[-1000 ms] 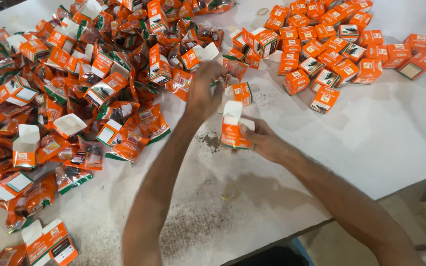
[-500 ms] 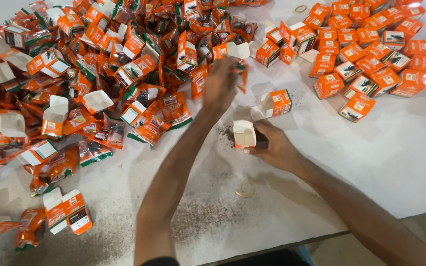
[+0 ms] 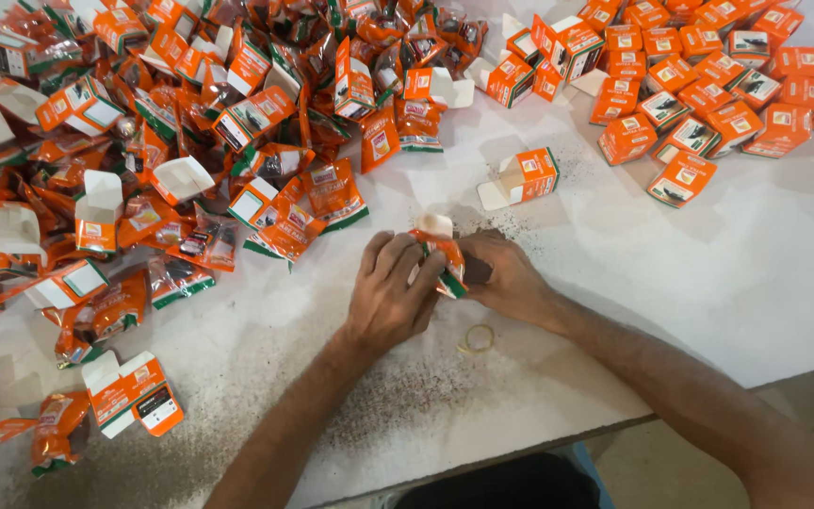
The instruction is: The person picks up small orange product packets from a pile on the table and places each one into a small open orange box, then sets the filled box aside with other completed boxes. They repeat this packing cycle continuously across the worktable.
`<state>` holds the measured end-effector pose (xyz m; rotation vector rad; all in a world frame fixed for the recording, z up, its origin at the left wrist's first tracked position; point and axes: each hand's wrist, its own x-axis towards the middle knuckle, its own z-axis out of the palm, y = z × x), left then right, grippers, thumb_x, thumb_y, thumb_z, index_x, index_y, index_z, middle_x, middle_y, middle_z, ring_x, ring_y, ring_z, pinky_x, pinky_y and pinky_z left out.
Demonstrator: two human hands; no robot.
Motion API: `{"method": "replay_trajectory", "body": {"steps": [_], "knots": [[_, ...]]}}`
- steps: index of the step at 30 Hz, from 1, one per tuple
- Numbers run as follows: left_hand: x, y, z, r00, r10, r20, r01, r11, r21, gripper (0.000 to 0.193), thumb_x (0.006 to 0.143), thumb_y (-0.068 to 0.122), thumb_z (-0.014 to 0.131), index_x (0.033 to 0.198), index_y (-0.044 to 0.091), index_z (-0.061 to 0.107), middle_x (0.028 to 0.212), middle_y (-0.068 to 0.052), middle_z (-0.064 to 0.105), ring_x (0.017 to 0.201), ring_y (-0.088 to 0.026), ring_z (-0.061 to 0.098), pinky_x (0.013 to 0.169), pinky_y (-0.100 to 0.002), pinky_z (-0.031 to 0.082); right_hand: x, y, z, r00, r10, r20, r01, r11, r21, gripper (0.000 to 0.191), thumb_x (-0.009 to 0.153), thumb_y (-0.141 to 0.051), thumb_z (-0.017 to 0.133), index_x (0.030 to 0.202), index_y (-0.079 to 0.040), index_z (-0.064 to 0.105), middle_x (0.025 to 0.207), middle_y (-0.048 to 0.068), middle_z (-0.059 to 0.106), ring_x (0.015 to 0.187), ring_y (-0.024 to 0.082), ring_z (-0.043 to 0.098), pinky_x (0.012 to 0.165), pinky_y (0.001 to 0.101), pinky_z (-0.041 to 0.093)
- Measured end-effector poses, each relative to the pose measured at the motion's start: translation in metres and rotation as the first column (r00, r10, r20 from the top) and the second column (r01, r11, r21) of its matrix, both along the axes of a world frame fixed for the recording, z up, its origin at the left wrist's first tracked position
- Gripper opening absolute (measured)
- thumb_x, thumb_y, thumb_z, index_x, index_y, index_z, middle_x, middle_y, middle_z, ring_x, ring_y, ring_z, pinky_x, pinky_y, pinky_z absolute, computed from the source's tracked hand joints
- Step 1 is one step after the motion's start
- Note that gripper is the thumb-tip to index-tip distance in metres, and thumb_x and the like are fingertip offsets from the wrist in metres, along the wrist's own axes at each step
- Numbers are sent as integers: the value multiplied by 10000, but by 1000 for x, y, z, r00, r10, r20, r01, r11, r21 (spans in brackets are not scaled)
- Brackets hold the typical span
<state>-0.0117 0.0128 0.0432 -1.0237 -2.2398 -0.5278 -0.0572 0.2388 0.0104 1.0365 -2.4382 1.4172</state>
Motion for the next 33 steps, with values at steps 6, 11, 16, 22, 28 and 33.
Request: {"method": "replay_trajectory", "body": {"steps": [6, 11, 16, 22, 28, 33], "knots": [[-1, 18, -5, 981, 125, 149, -139, 987, 84, 234, 878, 168, 746, 1081, 96, 655, 1566, -338, 329, 1490, -541, 262, 1180, -738, 216, 9, -1, 7, 999, 4, -33, -3, 999, 38, 659, 669, -174, 909, 1251, -38, 632, 1187, 159, 694, 1099, 375, 642, 931, 449, 518], [-13, 40, -10, 939, 157, 305, -233, 945, 230, 143, 901, 145, 710, 995, 58, 646, 1571, -338, 294, 1434, -504, 321, 1092, -625, 352, 12, -1, 18, 991, -87, 99, 73, 988, 137, 564, 720, -170, 906, 1208, -54, 647, 1135, 140, 689, 1098, 357, 654, 917, 439, 543], [-14, 30, -25, 649, -140, 748, -460, 711, 532, 676, 853, 133, 729, 1407, -18, 373, 1267, -175, 583, 845, -200, 628, 693, -326, 566, 11, 0, 13, 997, -51, 54, 50, 999, 19, 699, 719, -167, 888, 1316, -31, 551, 1192, 155, 689, 1110, 379, 659, 912, 460, 534], [-37, 32, -37, 655, -47, 754, -510, 709, 487, 180, 846, 82, 714, 874, -33, 579, 669, -24, 579, 598, -82, 527, 526, -308, 460, 17, 2, -1, 992, -90, -87, 98, 992, 84, 711, 789, -217, 877, 1363, -9, 511, 1184, 169, 696, 1044, 369, 682, 888, 451, 547], [-29, 14, -34, 628, -405, 665, -278, 680, 678, 242, 850, 77, 681, 1061, -1, 593, 877, 7, 609, 764, -86, 549, 671, -257, 489, 23, -4, -2, 807, -13, -590, 244, 918, 314, 700, 841, -104, 731, 1437, 119, 439, 1304, 277, 621, 1065, 368, 685, 939, 465, 554], [-40, -4, -36, 285, -624, 728, -476, 567, 672, 166, 974, 128, 630, 995, -32, 668, 800, -75, 668, 674, -142, 610, 640, -308, 521, 25, -10, 0, 889, -31, -456, 190, 933, 306, 619, 823, -116, 716, 1379, 50, 499, 1357, 279, 581, 1061, 404, 673, 895, 495, 544]]}}
